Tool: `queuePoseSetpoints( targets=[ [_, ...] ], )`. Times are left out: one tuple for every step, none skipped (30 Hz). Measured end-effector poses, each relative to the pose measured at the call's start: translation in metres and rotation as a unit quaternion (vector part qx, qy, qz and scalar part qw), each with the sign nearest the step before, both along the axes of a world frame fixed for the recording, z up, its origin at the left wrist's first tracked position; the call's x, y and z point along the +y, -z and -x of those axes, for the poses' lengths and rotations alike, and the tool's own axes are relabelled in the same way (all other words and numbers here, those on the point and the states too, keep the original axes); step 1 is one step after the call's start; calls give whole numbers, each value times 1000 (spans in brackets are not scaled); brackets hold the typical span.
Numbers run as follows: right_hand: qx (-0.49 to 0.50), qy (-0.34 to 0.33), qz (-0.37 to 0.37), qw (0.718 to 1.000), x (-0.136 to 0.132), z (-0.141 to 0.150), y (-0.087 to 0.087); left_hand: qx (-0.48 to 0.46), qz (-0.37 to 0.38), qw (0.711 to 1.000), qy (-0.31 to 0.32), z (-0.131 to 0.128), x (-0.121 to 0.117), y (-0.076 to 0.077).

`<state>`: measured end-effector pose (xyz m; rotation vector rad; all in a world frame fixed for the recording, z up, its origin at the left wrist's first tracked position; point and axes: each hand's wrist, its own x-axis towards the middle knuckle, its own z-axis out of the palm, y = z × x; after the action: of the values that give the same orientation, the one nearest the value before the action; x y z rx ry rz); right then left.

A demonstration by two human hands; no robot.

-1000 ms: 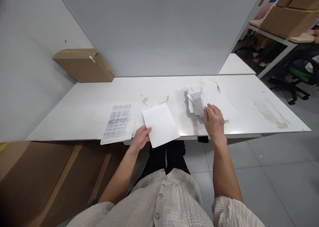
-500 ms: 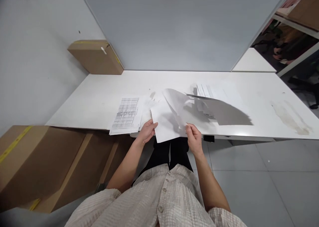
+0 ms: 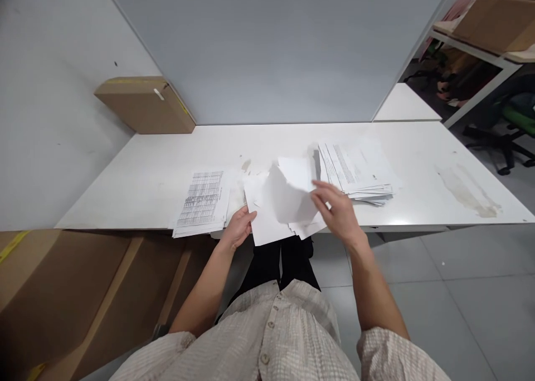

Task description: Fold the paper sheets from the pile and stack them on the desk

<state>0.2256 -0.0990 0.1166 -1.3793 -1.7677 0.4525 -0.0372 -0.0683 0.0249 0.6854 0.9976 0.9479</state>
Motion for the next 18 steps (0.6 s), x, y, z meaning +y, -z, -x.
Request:
queuePoseSetpoints(
  targets=[
    [5, -67, 22, 998, -6, 6, -4, -1, 0, 1000, 1, 0, 0, 1],
    [13, -124, 43, 991, -13, 14, -6, -1, 1, 1000, 0, 0, 0, 1],
    [23, -162, 59, 985, -19, 23, -6, -1, 1, 1000, -2, 0, 0, 2],
    [35, -172, 68, 982, -25, 33, -4, -1, 1, 1000, -6, -1, 0, 3],
    [51, -155, 75, 984, -29, 43, 0, 0, 0, 1000, -12, -1, 0, 3],
    [74, -115, 80, 987, -32, 52, 5, 3, 1, 1000, -20, -1, 0, 2],
    [105, -63, 83, 989, -33, 61, 11, 7, 5, 999, -31, -1, 0, 1],
    [140, -12, 90, 986, -33, 68, 18, 11, 10, 999, -44, -1, -1, 0],
    [176, 27, 100, 979, -32, 75, 25, 12, 19, 998, -56, -1, -2, -2],
    [208, 51, 113, 970, -30, 79, 31, 10, 29, 997, -66, 0, -2, -4],
    [233, 67, 125, 962, -28, 83, 37, 7, 38, 996, -74, 1, -2, -5],
    [254, 83, 131, 955, -26, 84, 42, 3, 45, 996, -82, 1, -2, -5],
    [274, 107, 135, 946, -24, 85, 47, 0, 50, 995, -92, 2, -2, -5],
    [297, 138, 138, 935, -22, 84, 52, -2, 49, 994, -102, 3, -1, -4],
    [320, 175, 140, 921, -19, 83, 56, -3, 46, 993, -113, 3, -1, -3],
    [339, 210, 142, 906, -17, 81, 61, -3, 41, 991, -125, 3, -1, -1],
    [352, 235, 147, 894, -16, 79, 66, -4, 38, 990, -137, 3, -1, 0],
    [355, 249, 153, 888, -14, 78, 71, -7, 37, 989, -146, 3, -2, 1]
  ],
)
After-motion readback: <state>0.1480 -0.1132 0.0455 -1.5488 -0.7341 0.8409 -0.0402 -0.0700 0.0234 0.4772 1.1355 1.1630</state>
